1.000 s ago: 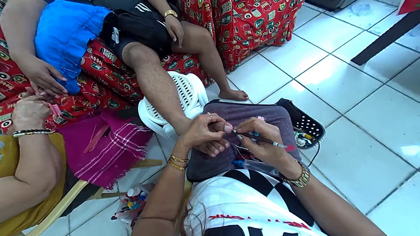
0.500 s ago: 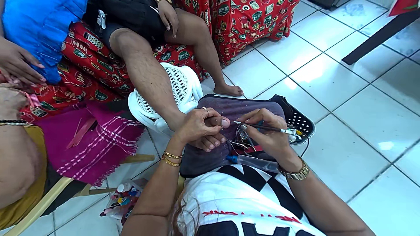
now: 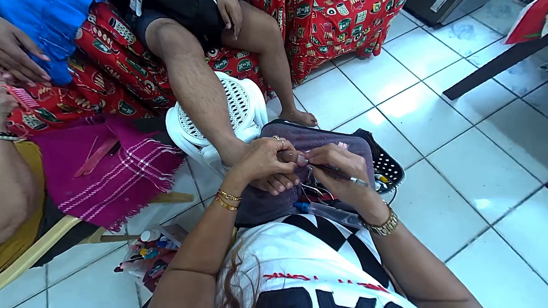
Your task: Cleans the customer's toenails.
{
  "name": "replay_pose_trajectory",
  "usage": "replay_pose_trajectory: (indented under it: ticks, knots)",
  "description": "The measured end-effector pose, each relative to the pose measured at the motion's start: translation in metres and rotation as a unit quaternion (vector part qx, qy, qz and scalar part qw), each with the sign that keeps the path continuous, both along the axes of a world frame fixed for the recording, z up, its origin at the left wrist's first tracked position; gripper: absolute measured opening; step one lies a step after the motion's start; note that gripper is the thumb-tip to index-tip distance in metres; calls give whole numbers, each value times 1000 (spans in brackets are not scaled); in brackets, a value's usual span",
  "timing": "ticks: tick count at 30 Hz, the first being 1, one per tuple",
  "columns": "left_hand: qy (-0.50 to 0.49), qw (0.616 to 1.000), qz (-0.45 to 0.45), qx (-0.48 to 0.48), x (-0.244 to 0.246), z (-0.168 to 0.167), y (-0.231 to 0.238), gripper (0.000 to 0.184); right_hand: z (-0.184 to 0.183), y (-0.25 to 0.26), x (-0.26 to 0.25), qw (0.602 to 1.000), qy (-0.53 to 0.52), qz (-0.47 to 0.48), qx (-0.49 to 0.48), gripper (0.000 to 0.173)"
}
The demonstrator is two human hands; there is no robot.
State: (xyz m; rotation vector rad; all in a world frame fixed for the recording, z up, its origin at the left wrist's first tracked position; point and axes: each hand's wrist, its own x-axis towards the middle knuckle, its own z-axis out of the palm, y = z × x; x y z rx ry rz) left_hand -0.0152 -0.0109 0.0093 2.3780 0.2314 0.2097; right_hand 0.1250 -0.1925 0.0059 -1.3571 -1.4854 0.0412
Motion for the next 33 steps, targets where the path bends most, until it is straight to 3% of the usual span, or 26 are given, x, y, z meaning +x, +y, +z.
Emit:
replay_pose_trajectory:
  ticks: [16, 28, 33]
  knots:
    - [-28, 999, -13, 28, -10, -4, 0, 33, -8, 4, 1, 996, -89, 25, -6, 11]
    - [-34, 999, -8, 40, -8, -4, -2, 29, -9, 5, 4, 1000, -22, 7, -13, 6]
    - [-33, 999, -6, 35, -8, -4, -2, 29, -8, 6, 2, 999, -42, 14, -12, 6]
